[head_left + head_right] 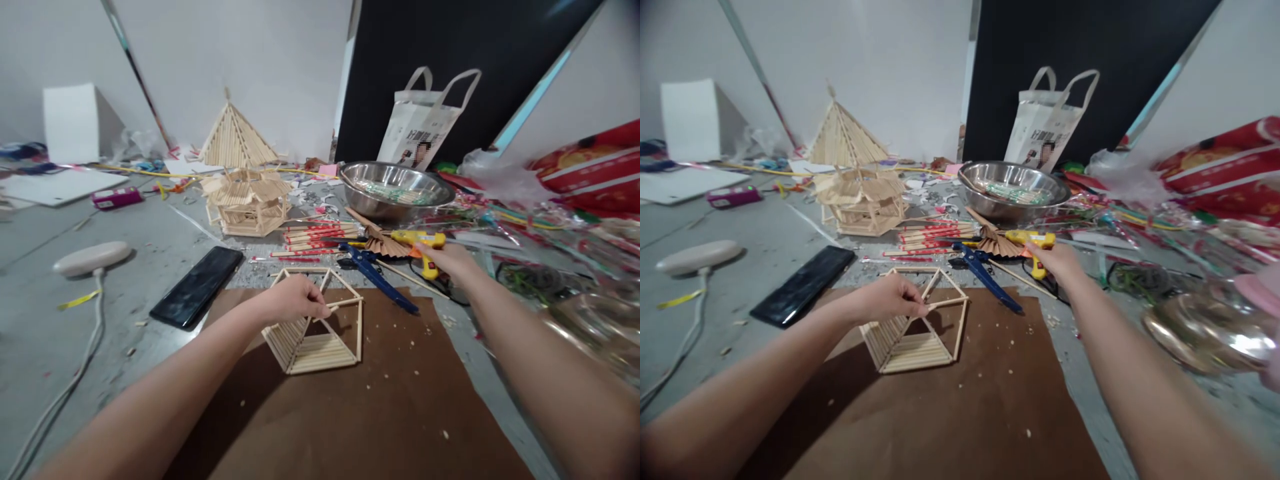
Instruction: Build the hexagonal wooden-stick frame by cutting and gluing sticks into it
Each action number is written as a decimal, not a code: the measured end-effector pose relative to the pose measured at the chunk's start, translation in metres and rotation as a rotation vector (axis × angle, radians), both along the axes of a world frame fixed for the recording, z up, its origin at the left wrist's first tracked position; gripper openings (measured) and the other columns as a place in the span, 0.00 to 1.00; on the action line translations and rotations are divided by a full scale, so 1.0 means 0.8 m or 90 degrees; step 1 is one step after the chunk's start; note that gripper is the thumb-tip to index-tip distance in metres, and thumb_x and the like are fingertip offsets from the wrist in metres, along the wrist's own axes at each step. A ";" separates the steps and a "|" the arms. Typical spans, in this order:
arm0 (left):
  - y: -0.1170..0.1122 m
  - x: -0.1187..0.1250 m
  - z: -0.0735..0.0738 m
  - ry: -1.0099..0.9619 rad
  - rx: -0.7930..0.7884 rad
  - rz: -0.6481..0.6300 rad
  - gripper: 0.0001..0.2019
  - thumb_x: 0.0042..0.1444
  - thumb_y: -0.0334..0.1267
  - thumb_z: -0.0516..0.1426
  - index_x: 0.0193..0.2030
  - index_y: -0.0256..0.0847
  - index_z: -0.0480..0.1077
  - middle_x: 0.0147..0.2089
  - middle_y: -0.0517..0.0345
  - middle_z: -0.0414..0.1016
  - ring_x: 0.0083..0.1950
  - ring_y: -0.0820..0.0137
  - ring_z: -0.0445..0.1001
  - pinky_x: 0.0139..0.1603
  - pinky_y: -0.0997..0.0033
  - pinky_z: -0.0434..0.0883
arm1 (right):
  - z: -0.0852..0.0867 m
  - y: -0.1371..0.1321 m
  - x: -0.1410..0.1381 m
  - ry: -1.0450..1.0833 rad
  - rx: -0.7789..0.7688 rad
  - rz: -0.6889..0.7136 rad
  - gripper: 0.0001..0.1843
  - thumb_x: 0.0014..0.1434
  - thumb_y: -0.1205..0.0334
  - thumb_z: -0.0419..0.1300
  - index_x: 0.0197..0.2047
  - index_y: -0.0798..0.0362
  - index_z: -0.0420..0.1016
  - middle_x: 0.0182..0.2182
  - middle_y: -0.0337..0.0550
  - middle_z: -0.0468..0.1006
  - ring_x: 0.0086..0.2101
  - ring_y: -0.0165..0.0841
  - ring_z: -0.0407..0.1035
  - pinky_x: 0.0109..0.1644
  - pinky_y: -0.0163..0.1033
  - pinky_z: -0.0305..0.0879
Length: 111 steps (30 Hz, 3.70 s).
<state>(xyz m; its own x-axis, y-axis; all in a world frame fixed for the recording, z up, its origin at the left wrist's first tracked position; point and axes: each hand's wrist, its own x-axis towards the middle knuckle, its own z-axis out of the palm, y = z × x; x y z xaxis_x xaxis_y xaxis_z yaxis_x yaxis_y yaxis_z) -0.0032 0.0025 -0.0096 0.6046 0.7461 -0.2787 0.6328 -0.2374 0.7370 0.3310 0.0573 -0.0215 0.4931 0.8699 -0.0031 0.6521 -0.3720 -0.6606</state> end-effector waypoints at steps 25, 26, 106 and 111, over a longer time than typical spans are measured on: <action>-0.001 0.002 -0.003 0.120 0.093 -0.153 0.11 0.42 0.41 0.54 0.30 0.40 0.74 0.23 0.60 0.72 0.23 0.77 0.64 0.25 0.78 0.56 | -0.012 -0.116 -0.154 -0.296 0.296 0.691 0.04 0.50 0.65 0.53 0.32 0.52 0.67 0.30 0.42 0.72 0.36 0.33 0.63 0.41 0.41 0.58; -0.001 0.003 -0.004 0.123 0.093 -0.154 0.11 0.42 0.42 0.54 0.29 0.40 0.74 0.22 0.60 0.72 0.22 0.77 0.63 0.25 0.77 0.56 | -0.015 -0.116 -0.154 -0.291 0.284 0.707 0.04 0.50 0.65 0.53 0.32 0.52 0.67 0.30 0.42 0.72 0.36 0.33 0.63 0.41 0.41 0.58; -0.005 0.008 -0.004 0.202 0.126 -0.153 0.11 0.42 0.44 0.53 0.28 0.45 0.73 0.25 0.61 0.73 0.25 0.76 0.65 0.26 0.78 0.58 | -0.014 -0.123 -0.162 -0.232 0.153 0.894 0.23 0.45 0.46 0.54 0.41 0.52 0.69 0.38 0.47 0.69 0.44 0.39 0.57 0.47 0.48 0.49; -0.006 0.009 -0.003 0.192 0.120 -0.162 0.11 0.42 0.44 0.53 0.29 0.45 0.73 0.26 0.61 0.73 0.26 0.76 0.65 0.27 0.79 0.59 | -0.014 -0.123 -0.162 -0.235 0.156 0.893 0.24 0.44 0.45 0.54 0.40 0.52 0.69 0.38 0.46 0.69 0.44 0.39 0.57 0.48 0.47 0.49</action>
<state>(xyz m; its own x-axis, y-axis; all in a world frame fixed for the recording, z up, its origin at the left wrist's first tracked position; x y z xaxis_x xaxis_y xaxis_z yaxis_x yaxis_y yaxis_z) 0.0036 -0.0025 -0.0123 0.6880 0.6390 -0.3440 0.7171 -0.5256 0.4578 0.2017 -0.0413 -0.0330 -0.7967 0.5861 0.1474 0.5181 0.7880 -0.3327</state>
